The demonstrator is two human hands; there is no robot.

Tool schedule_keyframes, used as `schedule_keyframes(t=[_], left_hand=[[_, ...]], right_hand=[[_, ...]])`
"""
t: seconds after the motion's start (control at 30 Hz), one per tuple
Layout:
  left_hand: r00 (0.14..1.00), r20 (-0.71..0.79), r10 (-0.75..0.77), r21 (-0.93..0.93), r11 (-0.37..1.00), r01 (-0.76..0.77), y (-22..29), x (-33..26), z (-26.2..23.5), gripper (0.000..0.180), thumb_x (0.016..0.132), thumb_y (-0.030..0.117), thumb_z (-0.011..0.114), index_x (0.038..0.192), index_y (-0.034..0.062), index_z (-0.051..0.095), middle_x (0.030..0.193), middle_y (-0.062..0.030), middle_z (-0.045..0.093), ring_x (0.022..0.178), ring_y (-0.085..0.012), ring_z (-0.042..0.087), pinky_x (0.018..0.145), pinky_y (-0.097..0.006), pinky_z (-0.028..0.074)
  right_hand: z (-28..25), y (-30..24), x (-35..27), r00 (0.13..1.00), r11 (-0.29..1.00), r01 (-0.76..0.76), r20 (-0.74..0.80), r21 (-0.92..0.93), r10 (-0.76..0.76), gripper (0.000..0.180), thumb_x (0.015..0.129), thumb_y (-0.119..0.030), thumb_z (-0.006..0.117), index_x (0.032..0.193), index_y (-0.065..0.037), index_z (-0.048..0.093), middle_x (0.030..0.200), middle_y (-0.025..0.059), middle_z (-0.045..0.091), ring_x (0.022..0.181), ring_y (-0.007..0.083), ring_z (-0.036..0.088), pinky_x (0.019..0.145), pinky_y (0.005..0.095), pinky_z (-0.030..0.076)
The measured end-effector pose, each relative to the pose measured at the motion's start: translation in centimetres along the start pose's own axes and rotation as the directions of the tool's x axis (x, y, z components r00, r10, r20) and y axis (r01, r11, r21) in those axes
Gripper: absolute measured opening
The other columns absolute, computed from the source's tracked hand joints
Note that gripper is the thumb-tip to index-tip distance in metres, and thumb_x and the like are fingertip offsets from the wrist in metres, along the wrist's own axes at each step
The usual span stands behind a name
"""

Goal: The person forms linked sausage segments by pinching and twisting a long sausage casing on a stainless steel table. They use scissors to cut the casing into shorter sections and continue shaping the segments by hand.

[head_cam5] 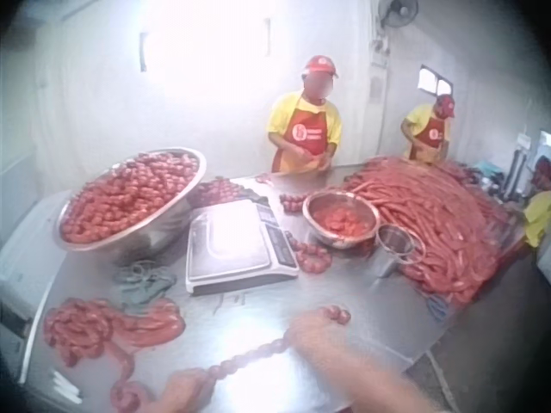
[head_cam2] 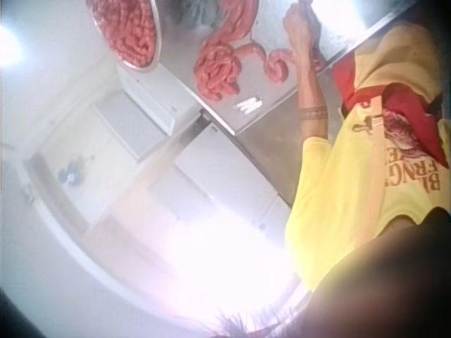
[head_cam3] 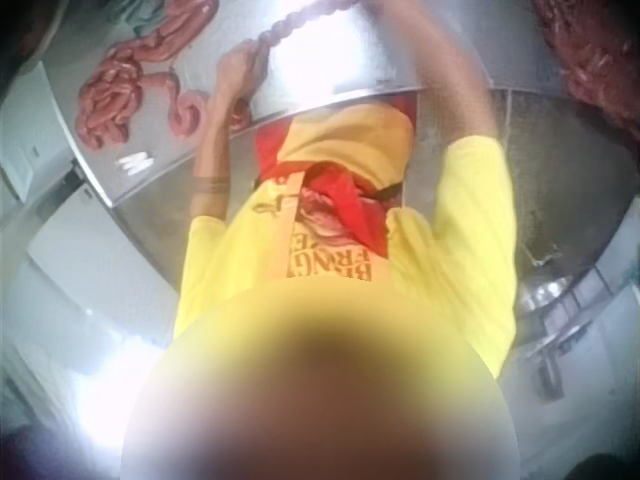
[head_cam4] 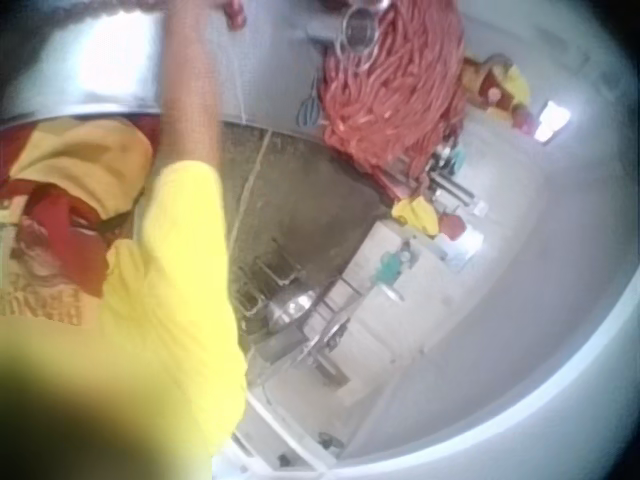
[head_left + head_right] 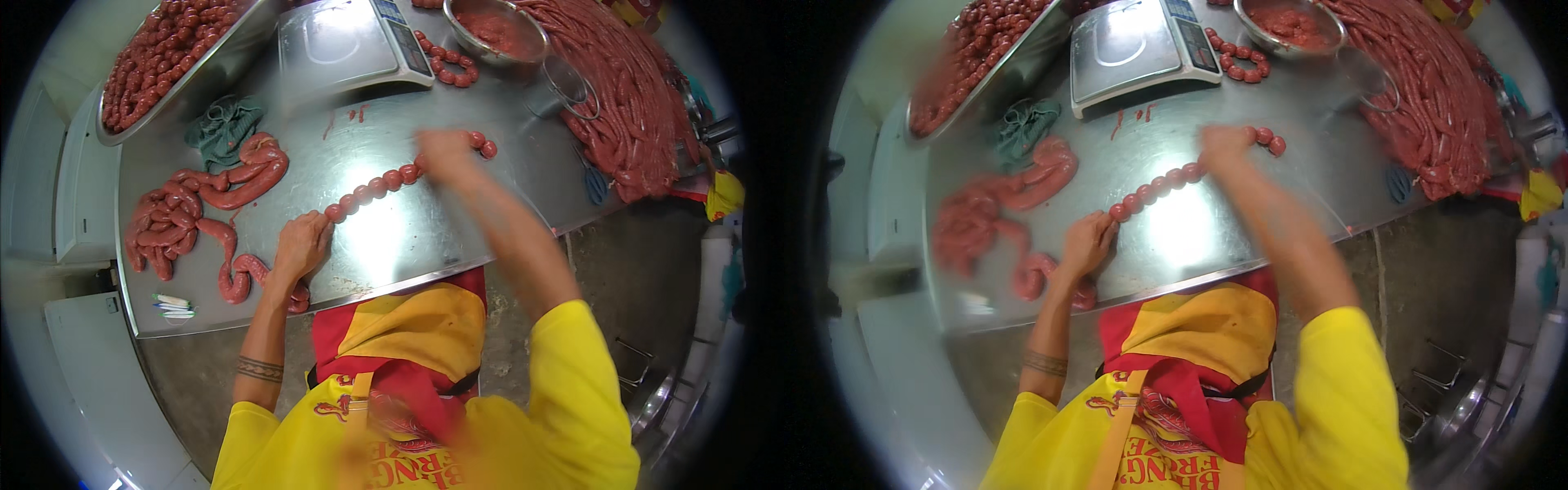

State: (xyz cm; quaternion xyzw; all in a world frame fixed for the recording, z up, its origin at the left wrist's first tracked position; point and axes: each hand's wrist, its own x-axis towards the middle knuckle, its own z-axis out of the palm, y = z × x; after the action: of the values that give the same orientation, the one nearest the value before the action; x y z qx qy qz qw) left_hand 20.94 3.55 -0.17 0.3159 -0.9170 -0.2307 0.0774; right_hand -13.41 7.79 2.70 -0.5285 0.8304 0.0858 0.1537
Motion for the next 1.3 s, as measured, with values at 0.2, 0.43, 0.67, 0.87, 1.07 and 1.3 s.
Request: schedule_keyframes(t=[0.2,0.43,0.67,0.87,1.07,1.3], left_hand=[[0.985,-0.115,-0.128,-0.101,0.988,0.117,-1.3,0.3,0.6,0.02,0.098,0.021,0.065,0.093,0.004,0.072,0.088,-0.0173,0.068,0.085,-0.0414,0.067,0.075,-0.051,0.052],[0.982,0.155,0.111,-0.095,0.991,-0.097,3.3,1.2,2.4,0.013,0.093,0.018,0.065,0.092,0.0062,0.071,0.087,-0.0169,0.069,0.082,-0.0378,0.068,0.073,-0.046,0.054],[0.924,0.207,0.32,-0.092,0.947,-0.307,9.4,0.8,4.0,0.02,0.095,0.029,0.067,0.099,0.0091,0.067,0.097,-0.0118,0.068,0.09,-0.0341,0.066,0.08,-0.047,0.053],[0.831,0.244,0.5,-0.09,0.865,-0.494,10.7,-2.4,4.0,0.036,0.094,0.043,0.073,0.103,0.0089,0.066,0.101,-0.0098,0.066,0.098,-0.0313,0.063,0.09,-0.046,0.049],[0.815,0.328,0.478,-0.13,0.877,-0.462,9.6,-1.6,4.5,0.031,0.099,0.04,0.068,0.109,0.0116,0.066,0.095,-0.0094,0.067,0.082,-0.0343,0.068,0.074,-0.05,0.053],[0.764,0.449,0.463,-0.186,0.885,-0.427,4.8,1.6,-1.6,0.022,0.102,0.038,0.065,0.105,0.0157,0.066,0.086,-0.0113,0.068,0.077,-0.037,0.068,0.066,-0.048,0.053]], right_hand=[[5.7,-13.6,-18.4,0.811,0.709,0.581,-0.355,0.399,-0.465,0.072,0.092,-0.009,0.061,0.158,0.001,0.036,0.135,0.0289,0.061,0.125,0.0393,0.064,0.106,0.0523,0.051],[1.9,9.3,-36.8,0.966,0.517,-0.173,0.246,0.838,-0.076,0.063,0.092,0.006,0.059,0.153,-0.009,0.052,0.144,0.0141,0.063,0.119,0.0245,0.066,0.095,0.0313,0.053],[4.1,11.4,-37.1,0.989,0.615,-0.144,0.125,0.776,0.074,0.055,0.09,0.004,0.063,0.144,-0.007,0.06,0.108,0.0054,0.068,0.072,0.0136,0.051,0.068,0.0286,0.045],[1.0,12.7,-34.0,0.995,0.31,-0.011,-0.021,0.951,0.098,0.056,0.087,0.005,0.072,0.14,-0.007,0.063,0.121,0.0046,0.07,0.074,0.0053,0.049,0.066,0.0228,0.041],[0.1,14.4,-33.7,0.962,0.196,0.175,-0.21,0.965,0.175,0.066,0.082,0.006,0.078,0.143,-0.009,0.06,0.146,0.0071,0.061,0.087,0.0061,0.051,0.075,0.0209,0.044],[-1.4,27.6,-41.0,0.908,0.684,-0.238,0.408,0.689,-0.095,0.029,0.093,0.008,0.061,0.114,-0.006,0.075,0.112,0.0055,0.074,0.101,0.0197,0.072,0.083,0.0338,0.058]])
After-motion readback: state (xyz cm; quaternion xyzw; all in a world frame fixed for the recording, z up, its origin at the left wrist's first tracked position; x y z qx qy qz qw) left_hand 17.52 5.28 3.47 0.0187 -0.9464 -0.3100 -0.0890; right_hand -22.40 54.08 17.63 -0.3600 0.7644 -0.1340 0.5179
